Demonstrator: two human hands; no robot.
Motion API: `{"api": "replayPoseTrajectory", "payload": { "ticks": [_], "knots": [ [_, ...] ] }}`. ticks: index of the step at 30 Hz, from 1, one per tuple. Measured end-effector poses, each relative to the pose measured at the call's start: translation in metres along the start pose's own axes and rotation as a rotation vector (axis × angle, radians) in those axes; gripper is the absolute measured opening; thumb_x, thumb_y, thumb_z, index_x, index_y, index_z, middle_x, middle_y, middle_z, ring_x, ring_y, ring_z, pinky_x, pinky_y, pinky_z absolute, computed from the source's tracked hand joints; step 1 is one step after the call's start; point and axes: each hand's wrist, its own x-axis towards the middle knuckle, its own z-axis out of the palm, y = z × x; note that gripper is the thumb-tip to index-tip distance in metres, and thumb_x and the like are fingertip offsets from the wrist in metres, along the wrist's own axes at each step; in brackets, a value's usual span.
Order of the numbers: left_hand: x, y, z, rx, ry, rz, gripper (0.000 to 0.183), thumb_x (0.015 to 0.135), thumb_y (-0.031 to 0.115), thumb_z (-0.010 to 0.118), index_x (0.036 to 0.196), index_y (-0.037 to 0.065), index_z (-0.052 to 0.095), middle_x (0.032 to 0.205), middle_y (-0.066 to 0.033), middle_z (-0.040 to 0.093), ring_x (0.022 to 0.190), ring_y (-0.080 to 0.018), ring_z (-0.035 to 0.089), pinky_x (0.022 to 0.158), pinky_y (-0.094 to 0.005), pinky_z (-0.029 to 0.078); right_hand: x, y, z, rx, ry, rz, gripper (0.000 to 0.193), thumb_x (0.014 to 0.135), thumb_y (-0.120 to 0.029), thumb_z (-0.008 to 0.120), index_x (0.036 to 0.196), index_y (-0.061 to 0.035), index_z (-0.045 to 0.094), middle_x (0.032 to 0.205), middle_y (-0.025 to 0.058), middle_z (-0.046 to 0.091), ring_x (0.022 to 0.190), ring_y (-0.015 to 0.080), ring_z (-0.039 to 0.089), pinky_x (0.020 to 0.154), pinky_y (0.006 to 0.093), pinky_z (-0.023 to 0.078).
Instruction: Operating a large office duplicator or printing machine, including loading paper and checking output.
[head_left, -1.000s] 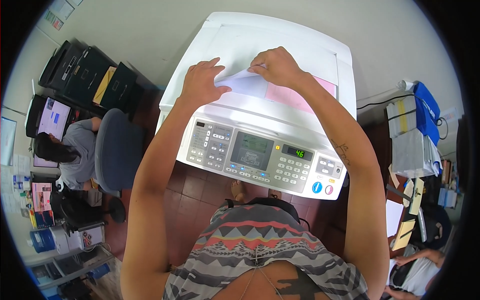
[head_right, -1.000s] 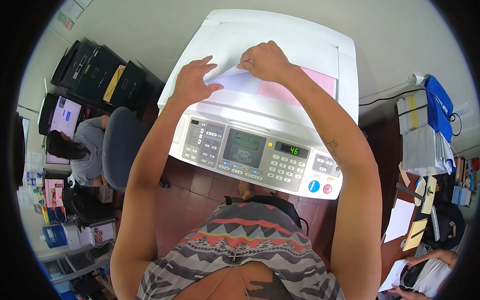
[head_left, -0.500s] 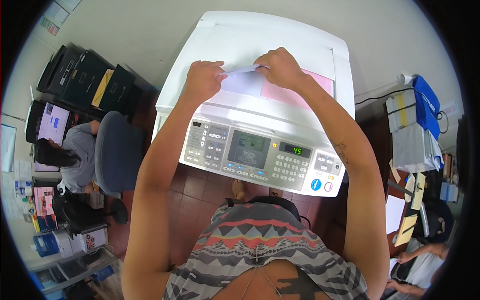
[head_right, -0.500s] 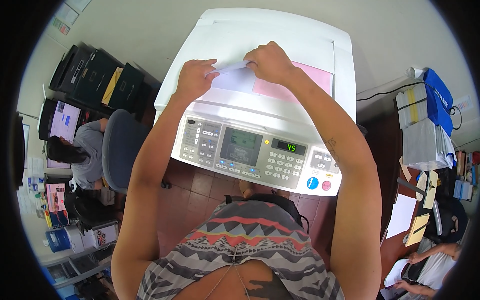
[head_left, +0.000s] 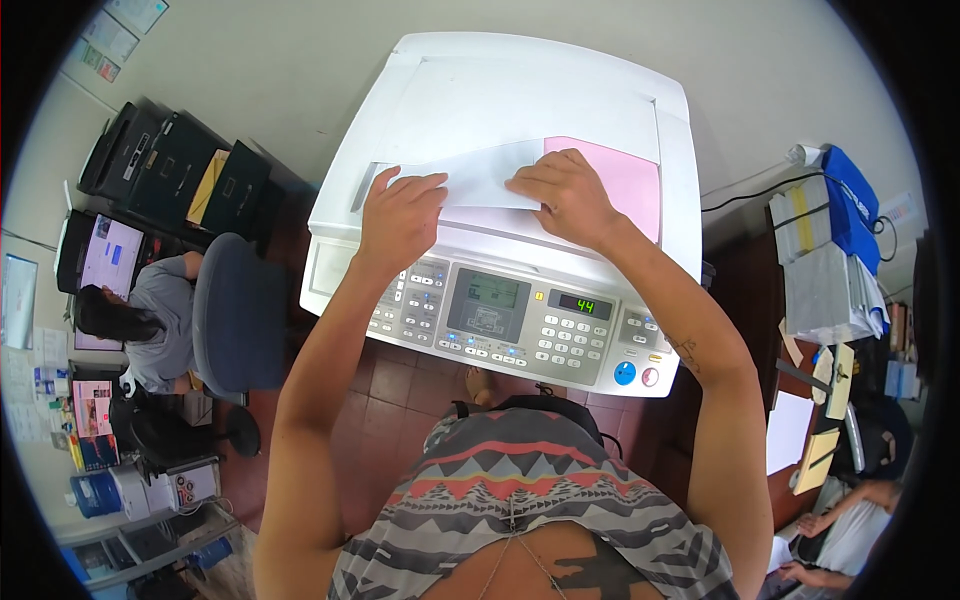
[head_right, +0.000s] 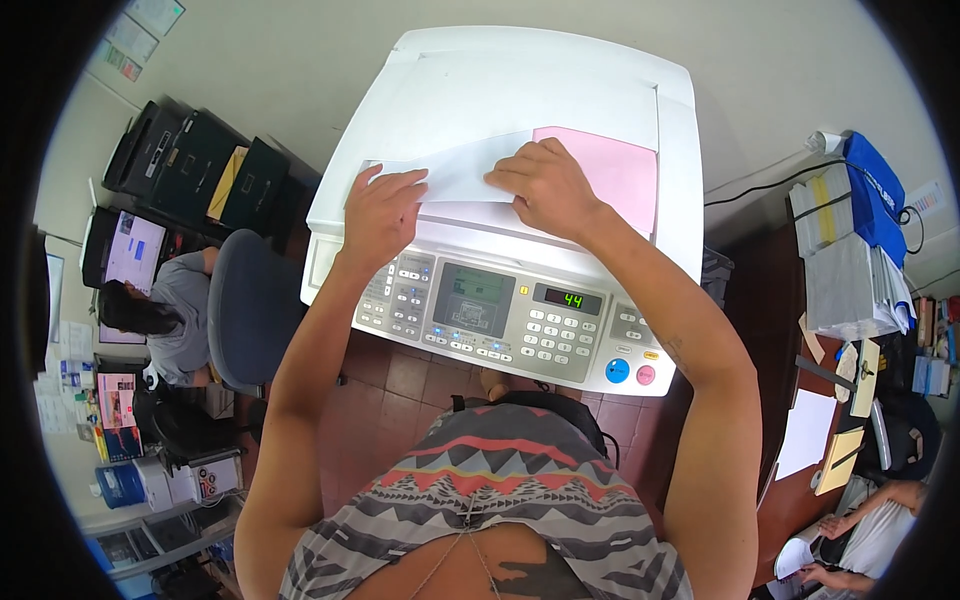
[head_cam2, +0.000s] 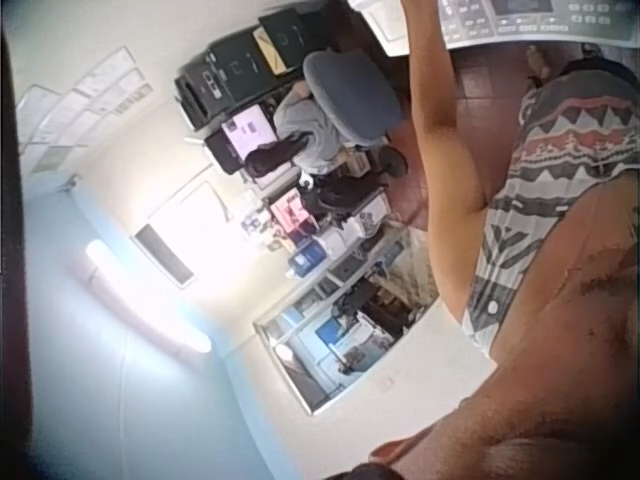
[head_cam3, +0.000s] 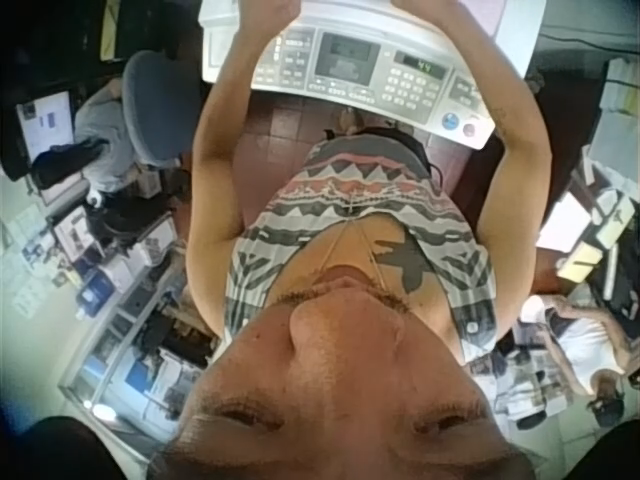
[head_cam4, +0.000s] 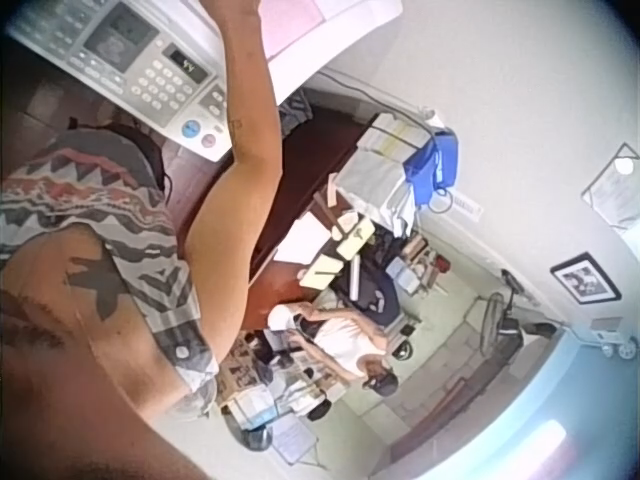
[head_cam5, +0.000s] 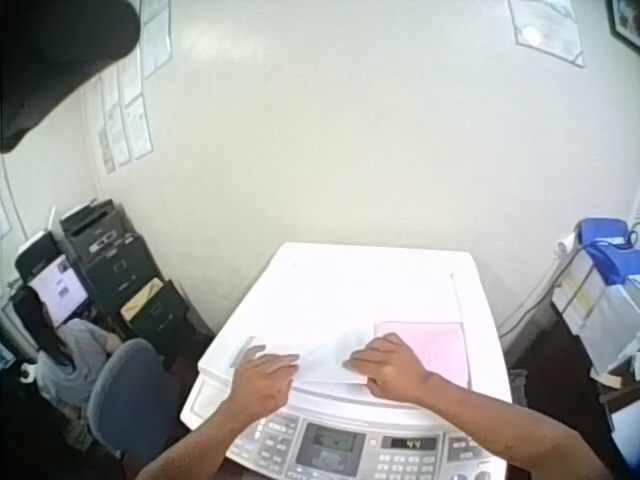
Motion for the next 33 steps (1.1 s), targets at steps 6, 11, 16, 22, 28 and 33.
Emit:
{"api": "replayPoseTrajectory", "payload": {
  "ticks": [6,11,16,22,28,33],
  "knots": [
    [-0.009,-0.014,-0.024,-0.082,0.149,-0.115,0.016,0.080,-0.003,0.073,0.094,0.005,0.073,0.110,-0.0061,0.076,0.082,-0.0277,0.073,0.071,-0.0332,0.058,-0.026,0.019,-0.033,-0.115,-0.113,0.437,0.064,0.082,-0.034,0.079,0.138,-0.0081,0.060,0.146,0.0133,0.056,0.139,0.0344,0.045,0.114,0.0510,0.033],
    [-0.023,-0.013,-0.048,-0.062,0.215,-0.168,0.013,0.084,-0.002,0.074,0.095,0.004,0.072,0.109,-0.0082,0.076,0.086,-0.0273,0.075,0.072,-0.0322,0.059,-0.067,0.035,-0.037,-0.193,-0.278,0.517,0.072,0.089,-0.053,0.071,0.144,-0.0090,0.056,0.155,0.0153,0.047,0.146,0.0384,0.036,0.118,0.0578,0.025],
    [-0.020,-0.003,-0.074,-0.031,0.283,-0.172,0.026,0.082,-0.011,0.067,0.102,0.003,0.074,0.107,-0.0142,0.076,0.095,-0.0291,0.076,0.080,-0.0331,0.061,-0.067,0.029,-0.034,-0.244,-0.324,0.529,0.076,0.093,-0.062,0.060,0.145,-0.0066,0.053,0.151,0.0174,0.050,0.140,0.0381,0.045,0.115,0.0571,0.032],
    [-0.039,0.057,-0.111,0.018,0.205,-0.118,0.029,0.076,-0.013,0.060,0.099,-0.001,0.075,0.103,-0.0175,0.076,0.091,-0.0310,0.076,0.079,-0.0353,0.060,-0.042,-0.046,-0.055,1.640,-0.063,1.197,0.099,0.097,-0.074,0.044,0.150,0.0092,0.035,0.121,0.0231,0.065,0.101,0.0290,0.070,0.078,0.0455,0.061],
    [-0.058,0.117,-0.129,-0.058,-0.021,0.064,0.021,0.087,0.015,0.071,0.102,0.002,0.075,0.105,-0.0147,0.076,0.091,-0.0272,0.074,0.078,-0.0372,0.058,-0.047,-0.103,-0.059,1.800,-0.076,1.313,0.058,0.100,-0.033,0.063,0.139,0.0066,0.047,0.119,0.0177,0.065,0.100,0.0228,0.071,0.075,0.0381,0.063],
    [-0.096,0.113,-0.146,-0.413,0.232,-0.580,0.084,0.096,0.069,0.051,0.139,-0.002,0.055,0.139,-0.0204,0.060,0.121,-0.0367,0.063,0.101,-0.0444,0.050,-0.069,-0.096,-0.066,1.876,0.044,1.328,0.049,0.089,0.005,0.060,0.137,0.0061,0.051,0.121,0.0171,0.065,0.108,0.0245,0.069,0.092,0.0360,0.057]
  ]
}}
